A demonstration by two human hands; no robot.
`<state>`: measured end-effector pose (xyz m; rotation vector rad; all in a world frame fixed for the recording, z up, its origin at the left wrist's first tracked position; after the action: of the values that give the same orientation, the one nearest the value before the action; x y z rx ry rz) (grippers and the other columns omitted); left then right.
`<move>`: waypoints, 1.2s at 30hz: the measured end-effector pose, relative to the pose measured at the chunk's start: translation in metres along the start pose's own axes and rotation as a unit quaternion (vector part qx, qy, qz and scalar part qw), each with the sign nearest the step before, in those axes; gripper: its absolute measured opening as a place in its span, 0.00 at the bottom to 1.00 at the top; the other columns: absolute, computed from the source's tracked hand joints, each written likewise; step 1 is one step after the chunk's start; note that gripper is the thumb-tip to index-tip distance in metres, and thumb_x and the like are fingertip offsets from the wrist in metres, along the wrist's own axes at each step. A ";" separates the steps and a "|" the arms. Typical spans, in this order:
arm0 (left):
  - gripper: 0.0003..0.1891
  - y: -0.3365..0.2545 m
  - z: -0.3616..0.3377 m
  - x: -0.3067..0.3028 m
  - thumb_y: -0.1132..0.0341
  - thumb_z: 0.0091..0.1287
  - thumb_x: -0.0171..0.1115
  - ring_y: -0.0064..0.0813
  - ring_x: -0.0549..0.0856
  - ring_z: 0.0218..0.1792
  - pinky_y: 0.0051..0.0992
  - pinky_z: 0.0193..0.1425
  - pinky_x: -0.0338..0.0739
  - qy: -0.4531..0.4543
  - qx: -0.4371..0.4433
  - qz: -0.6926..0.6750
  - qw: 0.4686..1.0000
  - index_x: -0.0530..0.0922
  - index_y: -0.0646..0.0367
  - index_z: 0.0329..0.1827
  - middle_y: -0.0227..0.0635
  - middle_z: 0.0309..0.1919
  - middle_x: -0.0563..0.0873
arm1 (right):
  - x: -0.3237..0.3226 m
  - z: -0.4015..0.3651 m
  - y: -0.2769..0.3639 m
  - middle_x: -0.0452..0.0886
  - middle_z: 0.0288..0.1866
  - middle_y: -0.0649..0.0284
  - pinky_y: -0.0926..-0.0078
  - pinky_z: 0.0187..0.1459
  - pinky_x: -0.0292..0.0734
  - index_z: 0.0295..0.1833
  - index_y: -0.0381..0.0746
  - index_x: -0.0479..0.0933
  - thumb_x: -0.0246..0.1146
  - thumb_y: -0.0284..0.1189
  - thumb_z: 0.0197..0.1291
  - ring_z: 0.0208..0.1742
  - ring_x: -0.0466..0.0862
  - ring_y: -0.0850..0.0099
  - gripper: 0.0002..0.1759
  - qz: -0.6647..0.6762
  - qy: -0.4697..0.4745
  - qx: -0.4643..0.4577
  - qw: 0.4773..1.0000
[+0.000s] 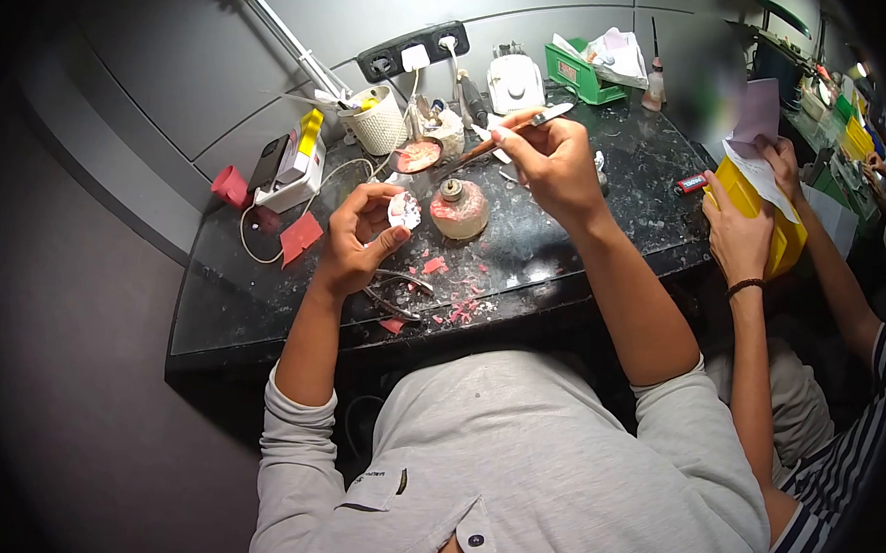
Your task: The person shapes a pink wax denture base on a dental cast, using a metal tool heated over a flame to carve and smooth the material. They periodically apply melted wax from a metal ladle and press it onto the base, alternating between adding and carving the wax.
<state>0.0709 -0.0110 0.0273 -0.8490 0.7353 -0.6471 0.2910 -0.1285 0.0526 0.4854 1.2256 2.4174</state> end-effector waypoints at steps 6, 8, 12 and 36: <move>0.23 0.002 0.002 -0.002 0.69 0.63 0.76 0.26 0.88 0.47 0.27 0.57 0.82 -0.013 0.005 0.027 1.000 0.76 0.63 0.59 0.39 0.44 0.87 | -0.012 0.002 -0.007 0.80 0.24 0.74 0.86 0.23 0.58 0.39 0.34 0.83 0.68 0.25 0.66 0.22 0.68 0.90 0.05 -0.058 -0.043 0.014 0.997; 0.24 0.002 0.002 -0.003 0.69 0.62 0.76 0.26 0.88 0.47 0.27 0.56 0.83 -0.016 0.003 0.026 1.000 0.76 0.63 0.58 0.40 0.44 0.87 | -0.012 0.003 -0.008 0.80 0.24 0.74 0.86 0.23 0.58 0.39 0.34 0.83 0.68 0.25 0.66 0.22 0.68 0.90 0.05 -0.058 -0.043 0.010 0.997; 0.24 0.005 0.002 -0.007 0.68 0.59 0.78 0.27 0.88 0.43 0.27 0.51 0.84 -0.036 -0.010 0.110 0.993 0.78 0.64 0.56 0.40 0.41 0.87 | -0.012 0.002 -0.004 0.84 0.28 0.71 0.86 0.26 0.63 0.39 0.34 0.83 0.70 0.25 0.64 0.25 0.73 0.89 0.05 -0.052 -0.050 0.016 0.997; 0.25 -0.009 0.003 -0.001 0.61 0.56 0.80 0.34 0.86 0.38 0.32 0.46 0.81 -0.023 0.038 0.268 0.962 0.79 0.65 0.50 0.42 0.37 0.87 | -0.014 0.002 -0.004 0.87 0.30 0.65 0.83 0.35 0.76 0.36 0.32 0.84 0.71 0.27 0.63 0.31 0.82 0.84 0.08 -0.080 -0.057 0.016 0.995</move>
<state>0.0704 -0.0136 0.0363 -0.5554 0.8491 -0.1680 0.3051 -0.1320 0.0490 0.5072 1.2086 2.2094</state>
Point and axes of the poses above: each hand's wrist, its own z-axis towards the middle knuckle, its own x-axis out of the palm, y = z × x, the point moved 8 cm from there along z, towards the middle knuckle
